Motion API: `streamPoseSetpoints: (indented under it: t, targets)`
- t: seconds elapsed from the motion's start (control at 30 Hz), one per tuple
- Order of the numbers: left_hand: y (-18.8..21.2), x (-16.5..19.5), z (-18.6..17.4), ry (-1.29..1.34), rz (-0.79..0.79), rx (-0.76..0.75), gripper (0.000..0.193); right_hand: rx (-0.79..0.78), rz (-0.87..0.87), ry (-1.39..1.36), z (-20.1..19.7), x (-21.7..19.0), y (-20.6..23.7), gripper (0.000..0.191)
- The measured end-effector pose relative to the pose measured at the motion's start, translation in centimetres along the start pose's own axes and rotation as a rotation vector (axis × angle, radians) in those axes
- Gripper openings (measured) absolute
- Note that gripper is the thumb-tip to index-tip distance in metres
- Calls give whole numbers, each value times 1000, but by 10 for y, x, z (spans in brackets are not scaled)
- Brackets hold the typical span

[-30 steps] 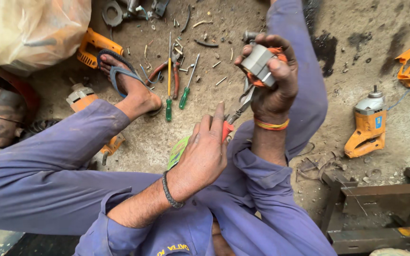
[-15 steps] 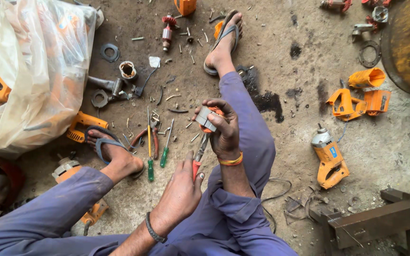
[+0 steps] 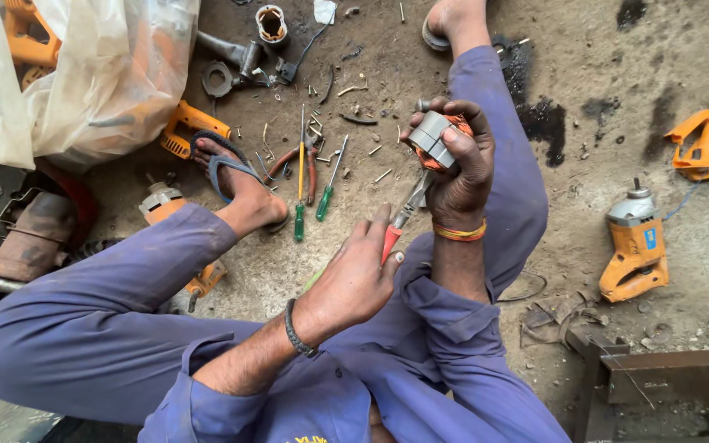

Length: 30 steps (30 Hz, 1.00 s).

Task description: The person sits on the workshop floor and uses pliers to pull copper windings out of an electric motor stator, then uses a long screwdriver to pry remaining wire from the housing. They set the emptied housing aside and continue freeing copper wire from another motor part.

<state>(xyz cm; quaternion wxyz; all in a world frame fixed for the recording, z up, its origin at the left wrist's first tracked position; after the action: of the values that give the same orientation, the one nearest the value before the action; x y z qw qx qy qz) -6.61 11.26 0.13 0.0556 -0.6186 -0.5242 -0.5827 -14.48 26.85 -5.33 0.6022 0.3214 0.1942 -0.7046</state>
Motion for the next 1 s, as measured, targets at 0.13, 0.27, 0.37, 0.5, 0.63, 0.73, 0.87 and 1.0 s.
streamPoseSetpoints:
  t: [0.13,0.27,0.37,0.5,0.63,0.73,0.87,1.0]
  targets:
    - [-7,2,3,-12,7,-2,72,-34,-29,40,1,-2,-1,29]
    - [-12,1,6,-3,48,32,68,-37,-39,59,-2,-1,-3,27]
    - [-13,1,8,49,57,50,55,-67,-47,66,-1,-3,-3,28]
    - [-10,-3,9,94,-29,62,37,-155,17,-162,3,-4,-4,70]
    - [-11,5,8,117,70,144,35,-215,235,-601,5,16,-5,108]
    - [-18,0,15,113,17,191,35,-196,327,-582,2,34,-3,99]
    - [-23,0,25,152,104,257,35,-160,304,-454,-8,33,-7,90]
    - [-29,-11,38,93,30,191,36,-234,308,-462,-10,17,-11,96]
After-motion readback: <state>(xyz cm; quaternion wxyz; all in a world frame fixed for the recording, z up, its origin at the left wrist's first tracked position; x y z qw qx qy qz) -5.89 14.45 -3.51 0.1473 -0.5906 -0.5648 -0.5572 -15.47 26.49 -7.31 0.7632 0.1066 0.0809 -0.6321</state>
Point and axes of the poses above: each hand's wrist, its own y-axis away from the middle knuckle, its own z-axis out of the palm, x = y × z, the point moved 7 cm from there along -y, towards the middle knuckle, and after that the axes turned 1 degree about y, right-handed, at the moved point
